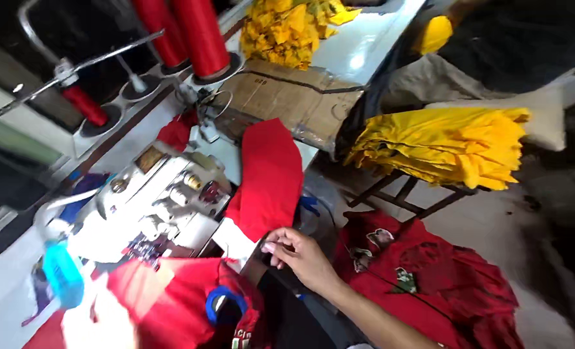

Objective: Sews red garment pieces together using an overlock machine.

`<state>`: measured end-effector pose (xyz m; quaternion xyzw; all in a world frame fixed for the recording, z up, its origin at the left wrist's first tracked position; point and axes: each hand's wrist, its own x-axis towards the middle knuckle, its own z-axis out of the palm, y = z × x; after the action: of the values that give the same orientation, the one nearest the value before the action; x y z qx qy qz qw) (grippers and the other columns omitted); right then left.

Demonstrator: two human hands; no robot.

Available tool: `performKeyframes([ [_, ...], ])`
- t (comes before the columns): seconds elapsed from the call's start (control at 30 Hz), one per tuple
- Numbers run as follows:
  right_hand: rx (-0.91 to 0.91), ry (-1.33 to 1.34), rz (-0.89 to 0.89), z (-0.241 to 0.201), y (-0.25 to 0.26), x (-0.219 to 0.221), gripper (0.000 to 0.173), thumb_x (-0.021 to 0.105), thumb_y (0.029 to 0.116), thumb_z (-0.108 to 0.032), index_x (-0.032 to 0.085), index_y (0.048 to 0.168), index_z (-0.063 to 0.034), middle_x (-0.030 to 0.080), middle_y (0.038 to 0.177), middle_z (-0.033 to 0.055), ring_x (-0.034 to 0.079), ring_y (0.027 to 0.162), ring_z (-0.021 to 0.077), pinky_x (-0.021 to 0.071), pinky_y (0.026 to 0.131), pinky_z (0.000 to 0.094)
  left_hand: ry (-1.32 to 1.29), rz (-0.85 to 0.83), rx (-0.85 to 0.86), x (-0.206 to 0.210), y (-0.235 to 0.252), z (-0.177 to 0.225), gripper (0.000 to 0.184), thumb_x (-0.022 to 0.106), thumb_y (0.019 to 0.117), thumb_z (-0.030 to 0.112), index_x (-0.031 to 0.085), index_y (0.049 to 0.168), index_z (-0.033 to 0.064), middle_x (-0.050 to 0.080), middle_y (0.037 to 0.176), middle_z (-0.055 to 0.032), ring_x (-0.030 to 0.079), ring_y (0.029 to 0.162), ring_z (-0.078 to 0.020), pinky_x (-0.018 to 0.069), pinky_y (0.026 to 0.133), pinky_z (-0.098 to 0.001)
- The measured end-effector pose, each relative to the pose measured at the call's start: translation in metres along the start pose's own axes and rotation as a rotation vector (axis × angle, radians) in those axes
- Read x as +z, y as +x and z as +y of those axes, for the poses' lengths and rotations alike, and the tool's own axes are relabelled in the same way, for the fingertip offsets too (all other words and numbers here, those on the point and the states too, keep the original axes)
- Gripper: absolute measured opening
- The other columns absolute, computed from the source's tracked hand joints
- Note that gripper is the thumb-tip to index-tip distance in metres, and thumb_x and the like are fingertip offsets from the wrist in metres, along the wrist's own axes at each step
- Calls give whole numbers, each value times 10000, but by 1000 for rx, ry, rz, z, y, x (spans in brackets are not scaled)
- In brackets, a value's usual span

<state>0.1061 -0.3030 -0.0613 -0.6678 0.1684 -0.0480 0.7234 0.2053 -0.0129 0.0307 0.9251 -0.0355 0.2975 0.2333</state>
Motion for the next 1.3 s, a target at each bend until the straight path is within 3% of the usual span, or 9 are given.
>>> performKeyframes([
  [0.07, 35, 36, 165, 9, 3, -25, 185, 620, 1012, -164, 661, 1138, -35, 751, 950, 26, 715, 718, 124, 616, 647, 283, -179, 6, 128, 8, -35, 38, 261, 521, 989, 15, 628, 1124, -180, 665, 1128, -302, 672, 1078, -274, 535, 984, -351],
  [0.23, 20, 47, 330, 3, 6, -33, 218, 591, 1007, -121, 645, 1190, -17, 742, 1001, 44, 715, 764, 136, 619, 674, 300, -410, -434, 441, 128, -75, 147, 210, 660, 933, 110, 767, 1096, 32, 721, 1144, -147, 700, 1061, -292, 591, 899, -431],
  [0.43, 51, 113, 382, 17, 1, -45, 184, 612, 981, -94, 661, 1145, -26, 738, 958, 57, 702, 705, 150, 603, 610, 296, -333, -679, 510, 176, -57, 162, 66, 726, 867, 59, 739, 907, 7, 712, 961, -159, 691, 973, -338, 580, 872, -451],
  [0.53, 84, 103, 377, 20, 0, -48, 176, 616, 984, -99, 664, 1139, -33, 741, 969, 49, 700, 713, 142, 599, 619, 291, -285, -970, 389, 163, -36, 164, 140, 689, 932, 138, 736, 978, 14, 702, 1022, -137, 672, 1007, -287, 550, 921, -446],
  [0.8, -76, 382, -1, -22, 27, -22, 394, 390, 1105, -312, 620, 1196, -5, 740, 1063, 45, 714, 797, 131, 609, 680, 317, -524, -193, 393, 134, 4, 206, 116, 592, 1001, 81, 640, 1051, -12, 698, 810, -101, 681, 684, -164, 567, 640, -307],
  [0.93, -51, 930, -161, -56, 85, -29, 767, 231, 1034, -663, 512, 1346, -21, 680, 1186, 101, 686, 1053, 231, 591, 862, 435, -507, -146, 592, 100, -16, 184, 212, 547, 1009, 125, 706, 994, -15, 732, 909, -119, 722, 837, -166, 602, 775, -291],
  [1.07, 74, 705, 170, -71, 117, -34, 298, 592, 1037, -322, 644, 1245, -114, 734, 1030, 54, 710, 915, 148, 601, 789, 357, -536, -298, 547, 73, -84, 138, 165, 558, 990, 75, 687, 952, -22, 737, 1015, -170, 722, 1042, -252, 582, 947, -363],
  [1.2, 14, 484, 133, -80, 91, -20, 366, 646, 996, -114, 608, 1358, -78, 730, 1110, 103, 715, 974, 190, 604, 859, 394, -640, -449, 364, 57, -114, 115, 116, 664, 965, 101, 687, 964, -13, 744, 1053, -146, 717, 1080, -205, 574, 980, -338],
  [1.3, -24, 346, -73, -85, 51, -8, 485, 666, 946, -38, 587, 1423, -75, 713, 1188, 117, 706, 1042, 189, 599, 921, 383, -735, -454, 189, 36, -80, 106, 310, 593, 1006, 141, 639, 1211, -87, 703, 1197, -173, 701, 1066, -168, 598, 907, -325],
])
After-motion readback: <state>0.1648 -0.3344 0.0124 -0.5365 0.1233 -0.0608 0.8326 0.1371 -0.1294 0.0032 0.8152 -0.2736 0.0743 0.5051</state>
